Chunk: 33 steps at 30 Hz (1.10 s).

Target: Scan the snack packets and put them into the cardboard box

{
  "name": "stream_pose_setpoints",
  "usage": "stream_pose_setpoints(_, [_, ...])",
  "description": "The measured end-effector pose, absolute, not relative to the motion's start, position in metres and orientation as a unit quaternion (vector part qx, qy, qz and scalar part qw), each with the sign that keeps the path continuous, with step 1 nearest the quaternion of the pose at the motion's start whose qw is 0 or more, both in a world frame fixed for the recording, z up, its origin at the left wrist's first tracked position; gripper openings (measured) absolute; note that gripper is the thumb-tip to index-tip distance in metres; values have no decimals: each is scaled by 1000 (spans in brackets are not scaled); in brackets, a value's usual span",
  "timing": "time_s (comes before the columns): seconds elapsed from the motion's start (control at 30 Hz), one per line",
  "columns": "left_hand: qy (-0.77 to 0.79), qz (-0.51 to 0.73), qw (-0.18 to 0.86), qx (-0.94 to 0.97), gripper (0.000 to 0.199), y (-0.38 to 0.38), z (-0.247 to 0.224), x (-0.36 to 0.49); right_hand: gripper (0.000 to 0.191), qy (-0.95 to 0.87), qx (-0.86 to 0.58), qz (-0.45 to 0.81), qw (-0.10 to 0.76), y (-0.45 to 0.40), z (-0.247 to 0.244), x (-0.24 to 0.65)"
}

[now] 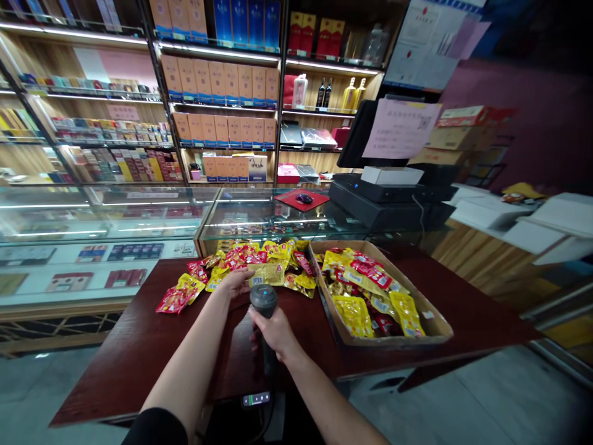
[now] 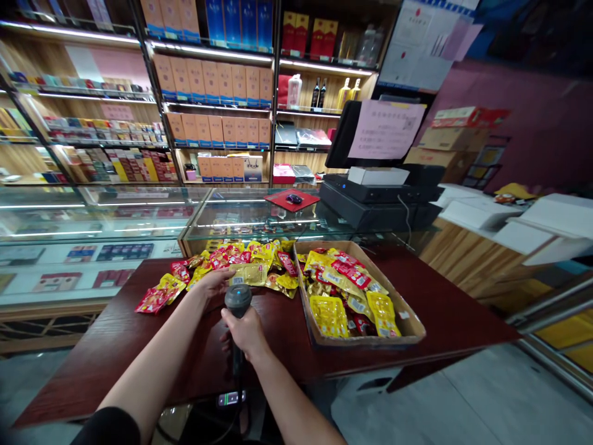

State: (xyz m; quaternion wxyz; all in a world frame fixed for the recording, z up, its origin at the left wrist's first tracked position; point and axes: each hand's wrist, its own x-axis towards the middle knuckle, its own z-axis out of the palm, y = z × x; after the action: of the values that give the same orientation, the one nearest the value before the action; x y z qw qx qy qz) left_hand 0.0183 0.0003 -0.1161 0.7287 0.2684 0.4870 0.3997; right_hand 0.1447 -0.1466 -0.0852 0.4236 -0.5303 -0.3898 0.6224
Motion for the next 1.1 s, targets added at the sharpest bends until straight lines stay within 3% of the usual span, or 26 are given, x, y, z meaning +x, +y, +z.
stream_pose_setpoints(0.93, [496,413,701,305,9,-3,-98,23,31,-387,-515,625,441,-145,-82,145])
stream_pose_setpoints(1.1, [460,407,720,322,9,-11,-81,26,30,-400,-535,496,555,-120,-69,181])
